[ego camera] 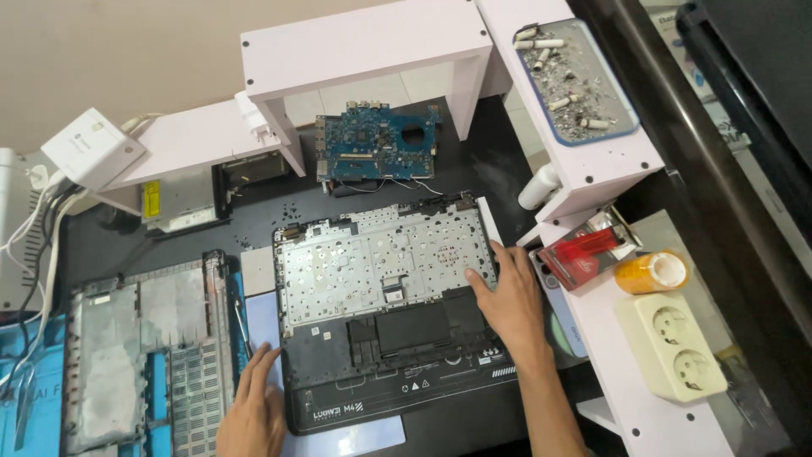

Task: The person uses a screwdriver to remove screws from a laptop motherboard and then detaches the board from the laptop chassis. They also remove screws from the laptop's bottom casing and flip the laptop over to access the screen hinge area.

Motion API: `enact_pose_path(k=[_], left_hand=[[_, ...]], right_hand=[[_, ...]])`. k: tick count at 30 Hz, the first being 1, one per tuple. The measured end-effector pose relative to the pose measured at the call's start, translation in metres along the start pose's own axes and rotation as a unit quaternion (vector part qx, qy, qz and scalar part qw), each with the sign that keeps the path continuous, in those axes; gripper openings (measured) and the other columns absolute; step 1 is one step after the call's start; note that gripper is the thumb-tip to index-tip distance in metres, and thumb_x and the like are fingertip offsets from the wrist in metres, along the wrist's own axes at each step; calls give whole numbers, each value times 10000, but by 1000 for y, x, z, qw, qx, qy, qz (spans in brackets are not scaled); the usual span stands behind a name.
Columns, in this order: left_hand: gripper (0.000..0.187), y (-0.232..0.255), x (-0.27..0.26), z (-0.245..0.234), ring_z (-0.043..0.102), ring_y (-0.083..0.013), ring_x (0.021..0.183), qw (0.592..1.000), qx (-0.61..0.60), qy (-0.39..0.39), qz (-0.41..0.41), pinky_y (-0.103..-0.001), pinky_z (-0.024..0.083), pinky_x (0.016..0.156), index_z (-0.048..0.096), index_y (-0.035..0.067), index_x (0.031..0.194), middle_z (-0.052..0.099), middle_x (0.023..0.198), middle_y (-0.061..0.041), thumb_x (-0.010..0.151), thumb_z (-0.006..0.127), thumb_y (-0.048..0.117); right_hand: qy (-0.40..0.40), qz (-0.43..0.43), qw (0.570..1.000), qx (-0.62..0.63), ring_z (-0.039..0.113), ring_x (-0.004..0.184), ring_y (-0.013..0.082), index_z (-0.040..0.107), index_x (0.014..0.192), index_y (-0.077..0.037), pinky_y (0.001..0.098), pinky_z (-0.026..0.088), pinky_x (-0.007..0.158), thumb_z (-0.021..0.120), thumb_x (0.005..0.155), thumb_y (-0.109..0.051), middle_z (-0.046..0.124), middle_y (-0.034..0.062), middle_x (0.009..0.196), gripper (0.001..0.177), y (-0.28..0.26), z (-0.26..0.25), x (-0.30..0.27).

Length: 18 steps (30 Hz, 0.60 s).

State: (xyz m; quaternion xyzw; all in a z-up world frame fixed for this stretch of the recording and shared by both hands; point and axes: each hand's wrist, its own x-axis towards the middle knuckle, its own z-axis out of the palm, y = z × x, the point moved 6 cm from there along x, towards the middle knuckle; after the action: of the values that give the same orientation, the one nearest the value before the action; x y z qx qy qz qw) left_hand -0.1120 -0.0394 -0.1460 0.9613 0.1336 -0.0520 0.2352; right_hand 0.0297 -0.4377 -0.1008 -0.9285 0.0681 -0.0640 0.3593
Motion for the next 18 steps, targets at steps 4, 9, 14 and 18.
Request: enact_pose_path(k=[4, 9, 14, 18], left_hand=[[616, 18, -6, -13, 658, -361, 1147, 999, 26, -24, -36, -471, 593, 826, 450, 276, 1472, 424, 1586, -2, 886, 502, 96], [560, 25, -15, -18, 700, -373, 1039, 998, 34, -8, -45, -480, 598, 763, 470, 270, 1446, 470, 1542, 0, 904, 531, 144], [462, 36, -25, -35, 703, -397, 951, 995, 35, 78, -50, -493, 583, 697, 534, 217, 1359, 558, 1394, -83, 901, 594, 212], [385, 35, -29, -39, 699, -403, 911, 993, 41, 81, -76, -500, 571, 674, 547, 167, 1316, 591, 1303, -119, 940, 590, 236]], right_hand=[[-33, 47, 998, -37, 655, 996, 360, 635, 1305, -60, 462, 519, 857, 775, 847, -307, 645, 155, 1083, 538, 10, -6, -12], [-43, 54, 997, -46, 656, 907, 353, 632, 1299, -54, 465, 518, 807, 762, 862, -294, 649, 152, 1026, 515, 12, -6, -11], [-26, 0, 999, -39, 635, 892, 351, 641, 1293, -38, 461, 512, 791, 764, 873, -270, 648, 167, 984, 495, 21, 0, -10], [-30, 18, 999, -33, 627, 813, 315, 638, 1324, -47, 437, 513, 772, 760, 873, -262, 652, 156, 1024, 514, 21, 0, -9]])
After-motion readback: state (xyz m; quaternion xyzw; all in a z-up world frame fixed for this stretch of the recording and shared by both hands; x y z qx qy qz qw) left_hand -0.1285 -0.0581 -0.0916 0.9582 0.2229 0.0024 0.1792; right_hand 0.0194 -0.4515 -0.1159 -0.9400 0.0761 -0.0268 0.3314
